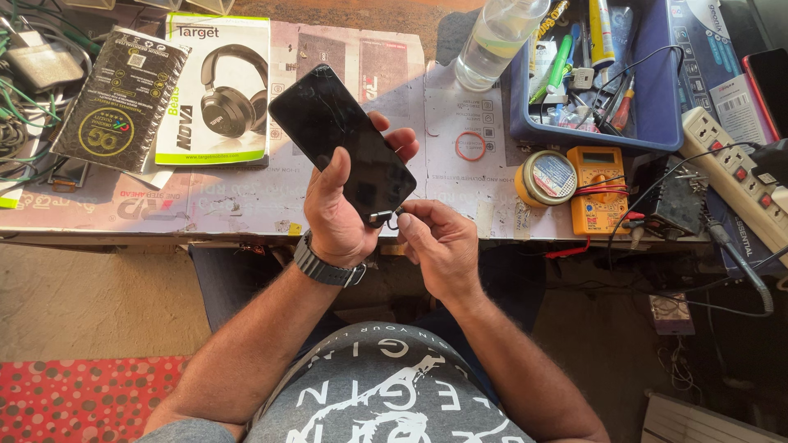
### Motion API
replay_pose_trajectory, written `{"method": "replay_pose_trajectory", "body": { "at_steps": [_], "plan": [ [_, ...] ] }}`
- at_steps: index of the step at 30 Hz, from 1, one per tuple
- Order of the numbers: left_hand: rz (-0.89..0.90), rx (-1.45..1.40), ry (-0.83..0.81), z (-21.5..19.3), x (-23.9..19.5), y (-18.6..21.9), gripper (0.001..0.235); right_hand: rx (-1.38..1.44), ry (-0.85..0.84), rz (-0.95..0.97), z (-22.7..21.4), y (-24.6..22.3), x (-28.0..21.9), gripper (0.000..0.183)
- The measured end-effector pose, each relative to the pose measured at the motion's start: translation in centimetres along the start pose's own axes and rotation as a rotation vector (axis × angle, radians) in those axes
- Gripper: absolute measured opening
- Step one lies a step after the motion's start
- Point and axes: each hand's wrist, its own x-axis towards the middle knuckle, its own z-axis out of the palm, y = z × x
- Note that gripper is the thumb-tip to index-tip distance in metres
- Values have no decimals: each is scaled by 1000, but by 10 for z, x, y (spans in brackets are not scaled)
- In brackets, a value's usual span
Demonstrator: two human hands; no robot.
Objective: The person repeatedly plugs and unplugs a USB charging cable into a black smartphone, then presses the power button to check if the device turns on. The person also plugs and unplugs the charger from a power strip to test the connection.
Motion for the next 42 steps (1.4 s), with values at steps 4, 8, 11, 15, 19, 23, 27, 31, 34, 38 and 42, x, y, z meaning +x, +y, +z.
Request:
{"method": "replay_pose_trajectory", "body": {
  "at_steps": [4,8,11,15,19,23,27,31,34,38,42],
  "plan": [
    [-6,4,-45,5,2,9,79,289,-100,186,-8,-2,3,15],
    [-94,-60,-92,4,2,17,83,297,-128,203,-12,-2,0,16],
    [-122,-90,-105,3,1,18,80,273,-132,176,-12,-4,-1,16],
    [-100,-124,-30,2,2,15,77,299,-129,164,-9,-7,-5,15],
    [-120,-178,109,0,8,14,67,255,-144,146,-8,-8,-10,16],
    [-188,-271,149,-3,9,10,59,257,-163,139,-8,-5,-11,16],
    [-196,-284,142,-4,9,8,57,246,-140,147,-7,-5,-12,17],
    [-240,-305,133,-2,10,8,53,235,-156,106,-12,-2,-10,18],
    [-267,-268,136,0,9,9,59,228,-148,115,-15,2,-9,17],
    [-244,-246,49,2,7,14,72,5,-59,-23,-14,-8,-15,16],
    [-256,-272,21,-5,13,18,71,-644,161,-647,-21,-38,17,17]
  ]
}}
